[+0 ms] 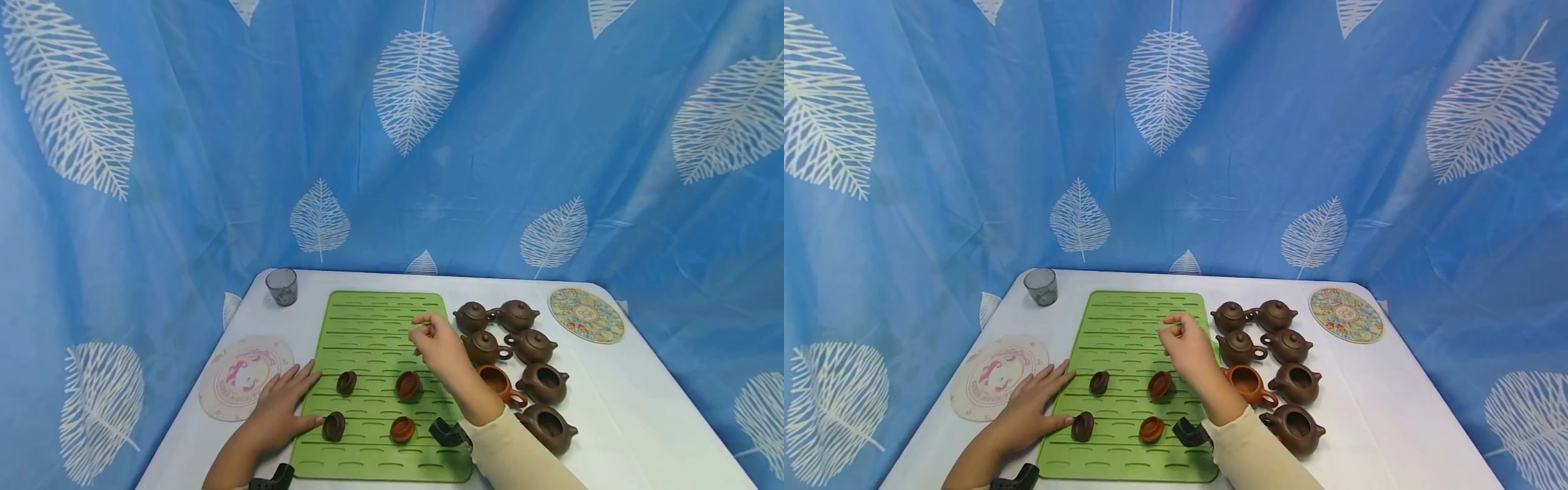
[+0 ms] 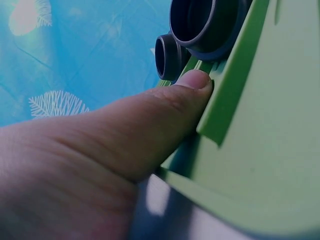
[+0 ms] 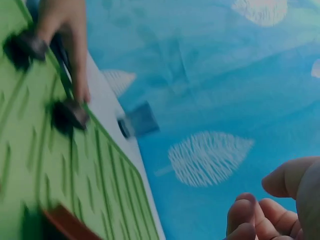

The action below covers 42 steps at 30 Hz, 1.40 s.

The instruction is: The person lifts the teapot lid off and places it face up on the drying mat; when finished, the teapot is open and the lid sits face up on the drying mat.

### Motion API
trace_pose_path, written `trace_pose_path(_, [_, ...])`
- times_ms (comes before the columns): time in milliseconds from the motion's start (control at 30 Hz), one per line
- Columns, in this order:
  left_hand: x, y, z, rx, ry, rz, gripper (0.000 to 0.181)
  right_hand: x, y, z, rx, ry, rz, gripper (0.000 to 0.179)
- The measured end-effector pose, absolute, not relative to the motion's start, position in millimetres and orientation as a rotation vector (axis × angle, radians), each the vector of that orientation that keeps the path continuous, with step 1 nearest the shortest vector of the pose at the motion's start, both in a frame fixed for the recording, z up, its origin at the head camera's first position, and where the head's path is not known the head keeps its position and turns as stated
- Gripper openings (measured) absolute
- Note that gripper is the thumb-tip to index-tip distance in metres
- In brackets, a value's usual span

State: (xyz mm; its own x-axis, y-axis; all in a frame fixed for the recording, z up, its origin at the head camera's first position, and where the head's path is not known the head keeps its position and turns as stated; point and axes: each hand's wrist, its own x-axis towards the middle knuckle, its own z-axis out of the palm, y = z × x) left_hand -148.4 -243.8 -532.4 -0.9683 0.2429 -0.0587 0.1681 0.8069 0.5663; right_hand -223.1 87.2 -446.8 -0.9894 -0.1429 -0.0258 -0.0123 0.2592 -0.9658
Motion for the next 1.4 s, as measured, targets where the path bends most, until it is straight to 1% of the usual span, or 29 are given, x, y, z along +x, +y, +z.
trace_pose_path(267, [-149.8, -244.6, -537.4, 0.324, 2.856, 0.890, 0.090, -240.8, 127.7, -440.6, -0.081, 2.539, -1.750, 0.031])
trace_pose_path(567, [-148.6, -242.2, -534.2, 0.322, 2.863, 0.882, 0.089, -255.6, 166.3, -441.5, -0.095, 2.755, -1.356, 0.040])
trace_pose_path(933, [-149.5, -244.8, -536.8, 0.334, 2.865, 0.877, 0.090, -264.9, 194.8, -445.9, -0.054, 2.828, -1.070, 0.043])
trace_pose_path(1200, [-151.1, -245.8, -539.2, 0.341, 2.848, 0.898, 0.091, -262.2, 205.0, -447.1, -0.067, 2.842, -0.989, 0.032])
trace_pose_path(1400, [-150.2, -244.6, -537.4, 0.333, 2.851, 0.893, 0.090, -262.7, 212.4, -449.9, -0.027, 2.827, -0.965, 0.028])
